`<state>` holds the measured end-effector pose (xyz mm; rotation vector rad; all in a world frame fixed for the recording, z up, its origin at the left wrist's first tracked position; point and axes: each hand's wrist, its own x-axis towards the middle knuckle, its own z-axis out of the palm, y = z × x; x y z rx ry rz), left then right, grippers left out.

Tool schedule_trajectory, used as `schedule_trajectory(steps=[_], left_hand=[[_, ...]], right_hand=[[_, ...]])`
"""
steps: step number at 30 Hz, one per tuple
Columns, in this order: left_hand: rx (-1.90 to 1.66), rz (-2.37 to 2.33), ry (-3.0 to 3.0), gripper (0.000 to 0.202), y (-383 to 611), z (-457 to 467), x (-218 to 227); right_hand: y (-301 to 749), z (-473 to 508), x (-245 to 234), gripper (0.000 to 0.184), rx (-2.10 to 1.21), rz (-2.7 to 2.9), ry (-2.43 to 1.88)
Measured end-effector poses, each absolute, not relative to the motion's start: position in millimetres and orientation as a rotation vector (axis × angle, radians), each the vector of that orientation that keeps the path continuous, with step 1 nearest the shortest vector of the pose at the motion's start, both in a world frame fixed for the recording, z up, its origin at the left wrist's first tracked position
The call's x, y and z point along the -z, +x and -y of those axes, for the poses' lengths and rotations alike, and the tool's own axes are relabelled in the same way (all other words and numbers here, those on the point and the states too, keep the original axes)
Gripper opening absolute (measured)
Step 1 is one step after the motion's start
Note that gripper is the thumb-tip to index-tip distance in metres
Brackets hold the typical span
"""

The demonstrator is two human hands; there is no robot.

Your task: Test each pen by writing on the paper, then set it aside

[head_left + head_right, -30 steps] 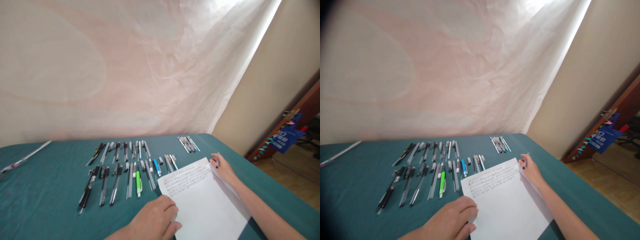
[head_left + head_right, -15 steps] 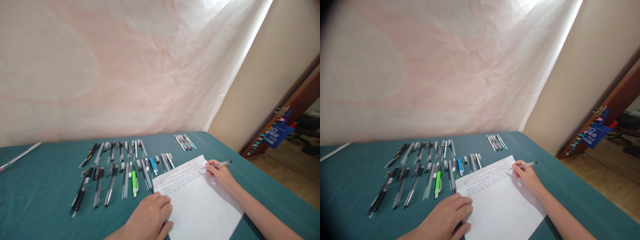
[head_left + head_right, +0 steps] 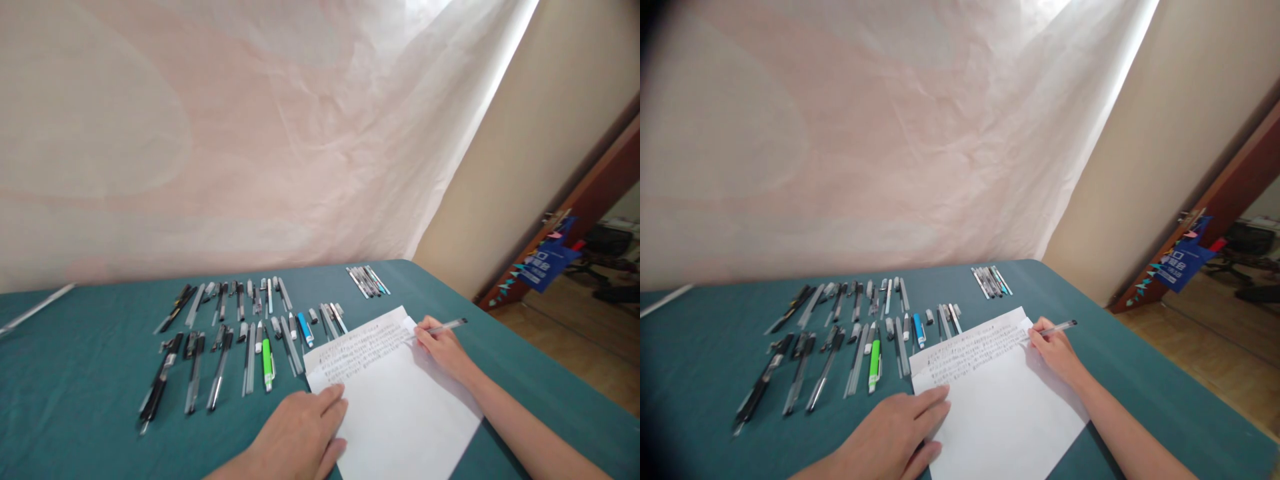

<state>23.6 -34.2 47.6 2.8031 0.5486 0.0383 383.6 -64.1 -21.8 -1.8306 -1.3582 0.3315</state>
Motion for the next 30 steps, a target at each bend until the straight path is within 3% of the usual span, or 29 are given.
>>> schedule_trajectory(steps=[30], left_hand=[[-0.068,-0.526,2.835,0.035,24.3,34.6,-47.2]], right_hand=[[382.8,64.0,19.5,0.024,-0.254,1.414,-1.868]])
